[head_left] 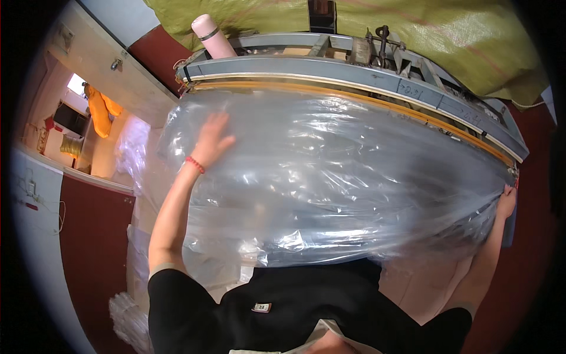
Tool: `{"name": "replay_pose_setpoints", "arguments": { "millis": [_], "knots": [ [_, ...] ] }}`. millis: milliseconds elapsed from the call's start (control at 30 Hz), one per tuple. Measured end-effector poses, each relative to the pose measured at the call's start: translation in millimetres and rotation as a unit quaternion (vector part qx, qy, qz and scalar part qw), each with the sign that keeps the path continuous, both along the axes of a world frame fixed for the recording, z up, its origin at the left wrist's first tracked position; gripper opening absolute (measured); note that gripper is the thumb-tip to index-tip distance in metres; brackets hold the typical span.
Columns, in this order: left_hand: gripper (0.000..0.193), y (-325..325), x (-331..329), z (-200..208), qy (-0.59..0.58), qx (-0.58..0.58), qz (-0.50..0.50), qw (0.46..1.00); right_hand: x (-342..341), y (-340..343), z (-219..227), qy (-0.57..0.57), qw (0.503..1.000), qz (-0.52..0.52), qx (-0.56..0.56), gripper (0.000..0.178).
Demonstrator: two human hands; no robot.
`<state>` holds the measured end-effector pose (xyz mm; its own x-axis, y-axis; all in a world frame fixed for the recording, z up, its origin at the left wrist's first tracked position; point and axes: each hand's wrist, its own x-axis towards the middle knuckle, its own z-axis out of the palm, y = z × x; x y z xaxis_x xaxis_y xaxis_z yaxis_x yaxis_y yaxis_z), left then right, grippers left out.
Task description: The person is using an industrial heat sealer to seal large plastic bags or sheets.
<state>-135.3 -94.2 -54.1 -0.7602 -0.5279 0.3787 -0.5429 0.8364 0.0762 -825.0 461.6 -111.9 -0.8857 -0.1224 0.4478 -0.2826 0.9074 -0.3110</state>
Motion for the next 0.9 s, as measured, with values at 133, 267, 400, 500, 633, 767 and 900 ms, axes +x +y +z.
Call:
{"name": "replay_pose_setpoints", "arguments": {
  "millis": [133, 267, 400, 500, 633, 767, 900],
  "knots": [
    [0.056, -40.0, 19.1, -16.8, -0.113, 0.117, 0.157, 0.974, -10.6, 21.3, -8.5, 0.030, 0.999, 0.011, 0.008, 0.028],
    [0.050, -61.7, 34.0, -25.3, -0.032, 0.100, 0.098, 0.990, -13.6, 13.5, -10.4, 0.016, 0.999, 0.027, -0.026, 0.030],
    [0.029, -10.6, -55.1, 2.7, 0.036, 0.000, -0.076, 0.996, -32.3, 44.9, -12.8, 0.041, 0.999, 0.034, -0.011, 0.031],
    [0.023, -19.2, -98.9, -15.3, 0.123, 0.082, -0.053, 0.988, -53.6, 83.1, -12.5, 0.034, 0.980, 0.120, -0.154, 0.028],
    [0.022, -9.2, -110.8, -18.5, 0.183, 0.126, 0.066, 0.973, -3.4, 83.3, 58.3, -0.147, 0.873, 0.195, -0.423, 0.020],
    [0.017, -16.1, -112.0, -26.2, 0.155, 0.127, 0.037, 0.979, 2.3, 161.8, 79.2, -0.229, 0.795, 0.267, -0.494, 0.025],
    [0.009, -28.6, -109.4, -10.9, 0.149, 0.056, -0.032, 0.987, 12.7, 138.7, 78.7, -0.261, 0.798, 0.199, -0.506, 0.028]
  ]
}}
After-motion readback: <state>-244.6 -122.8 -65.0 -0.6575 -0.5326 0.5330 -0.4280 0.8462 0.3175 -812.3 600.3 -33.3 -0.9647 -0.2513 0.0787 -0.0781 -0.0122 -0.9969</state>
